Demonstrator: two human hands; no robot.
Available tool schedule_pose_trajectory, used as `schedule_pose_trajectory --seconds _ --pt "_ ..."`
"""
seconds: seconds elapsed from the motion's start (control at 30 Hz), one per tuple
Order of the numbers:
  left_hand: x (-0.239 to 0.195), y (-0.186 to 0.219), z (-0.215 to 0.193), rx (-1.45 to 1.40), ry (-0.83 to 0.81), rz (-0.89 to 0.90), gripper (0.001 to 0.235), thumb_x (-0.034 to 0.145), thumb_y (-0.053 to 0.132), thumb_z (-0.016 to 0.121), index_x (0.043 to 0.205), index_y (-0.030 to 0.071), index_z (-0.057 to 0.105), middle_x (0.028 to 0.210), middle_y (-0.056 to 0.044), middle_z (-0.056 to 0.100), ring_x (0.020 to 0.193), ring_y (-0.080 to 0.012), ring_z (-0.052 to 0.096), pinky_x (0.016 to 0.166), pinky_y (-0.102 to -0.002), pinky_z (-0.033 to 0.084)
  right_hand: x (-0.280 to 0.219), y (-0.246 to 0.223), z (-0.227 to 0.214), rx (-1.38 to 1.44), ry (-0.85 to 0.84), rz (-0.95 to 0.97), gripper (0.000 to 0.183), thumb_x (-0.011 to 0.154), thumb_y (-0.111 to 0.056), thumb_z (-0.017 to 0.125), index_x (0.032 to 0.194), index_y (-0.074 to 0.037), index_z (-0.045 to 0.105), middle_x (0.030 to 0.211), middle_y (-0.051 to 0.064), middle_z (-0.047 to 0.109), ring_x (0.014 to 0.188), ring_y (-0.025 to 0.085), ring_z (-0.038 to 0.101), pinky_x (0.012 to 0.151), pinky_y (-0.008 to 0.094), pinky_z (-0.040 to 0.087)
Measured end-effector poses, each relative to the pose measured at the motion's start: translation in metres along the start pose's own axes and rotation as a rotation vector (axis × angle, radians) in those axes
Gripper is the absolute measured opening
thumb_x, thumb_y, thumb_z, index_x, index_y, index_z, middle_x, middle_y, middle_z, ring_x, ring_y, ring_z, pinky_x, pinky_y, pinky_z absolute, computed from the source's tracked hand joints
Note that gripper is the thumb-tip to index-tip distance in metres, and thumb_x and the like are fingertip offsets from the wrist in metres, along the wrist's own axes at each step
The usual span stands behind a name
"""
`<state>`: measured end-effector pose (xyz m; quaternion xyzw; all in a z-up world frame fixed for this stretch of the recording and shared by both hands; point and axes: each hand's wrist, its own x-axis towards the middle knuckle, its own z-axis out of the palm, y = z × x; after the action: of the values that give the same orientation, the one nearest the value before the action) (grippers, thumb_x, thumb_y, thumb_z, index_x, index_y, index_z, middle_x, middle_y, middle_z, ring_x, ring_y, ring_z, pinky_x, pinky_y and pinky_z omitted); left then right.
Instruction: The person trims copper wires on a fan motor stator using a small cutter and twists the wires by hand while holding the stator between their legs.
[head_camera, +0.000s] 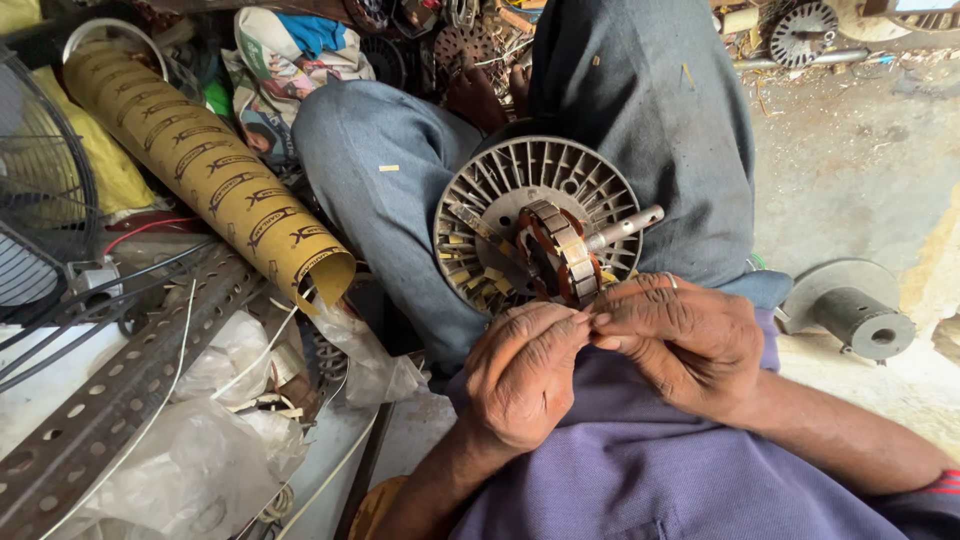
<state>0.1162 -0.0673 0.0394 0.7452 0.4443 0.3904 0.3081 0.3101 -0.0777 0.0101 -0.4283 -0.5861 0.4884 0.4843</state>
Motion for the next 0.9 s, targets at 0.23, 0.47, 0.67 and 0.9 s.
schedule_pose_trajectory --seconds 0.23,0.47,0.67,0.9 --pt "0.003 0.0 0.004 -0.099 -0.019 -0.147 0.014 0.095 -0.003 0.075 0.107 -0.001 0.068 0.1 -0.013 0.071 0.091 -0.0251 0.074 0.08 -0.034 0.062 0.002 0.008 0.003 -0.097 0.064 -0.078 0.013 0.089 -0.007 0.078 0.099 -0.001 0.071 0.093 0.008 0.07 0.091 0.022 0.069 0.082 0.034 0.056" --pt "0.006 -0.008 0.0 -0.206 -0.039 -0.217 0.015 0.095 -0.001 0.075 0.108 0.003 0.069 0.101 -0.009 0.071 0.092 -0.0199 0.074 0.079 -0.031 0.064 0.0 0.012 0.003 -0.141 0.08 -0.04 0.022 0.089 -0.012 0.08 0.106 -0.004 0.068 0.099 0.007 0.07 0.096 0.022 0.068 0.082 0.032 0.054" --pt "0.026 -0.027 -0.01 -0.16 -0.03 -0.321 0.014 0.094 -0.002 0.075 0.106 0.004 0.071 0.097 -0.005 0.071 0.077 -0.011 0.068 0.067 -0.024 0.056 0.009 0.014 0.001 -0.176 0.062 0.11 0.051 0.082 -0.021 0.086 0.125 0.0 0.066 0.115 0.011 0.07 0.102 0.022 0.069 0.091 0.032 0.055" --pt "0.037 -0.019 -0.009 -0.111 -0.098 -0.389 0.013 0.087 -0.003 0.075 0.096 0.004 0.071 0.089 -0.001 0.068 0.059 -0.002 0.052 0.052 -0.019 0.042 0.002 0.021 0.005 -0.095 0.06 0.155 0.051 0.085 -0.018 0.085 0.131 -0.004 0.067 0.121 0.011 0.071 0.106 0.017 0.071 0.092 0.027 0.057"
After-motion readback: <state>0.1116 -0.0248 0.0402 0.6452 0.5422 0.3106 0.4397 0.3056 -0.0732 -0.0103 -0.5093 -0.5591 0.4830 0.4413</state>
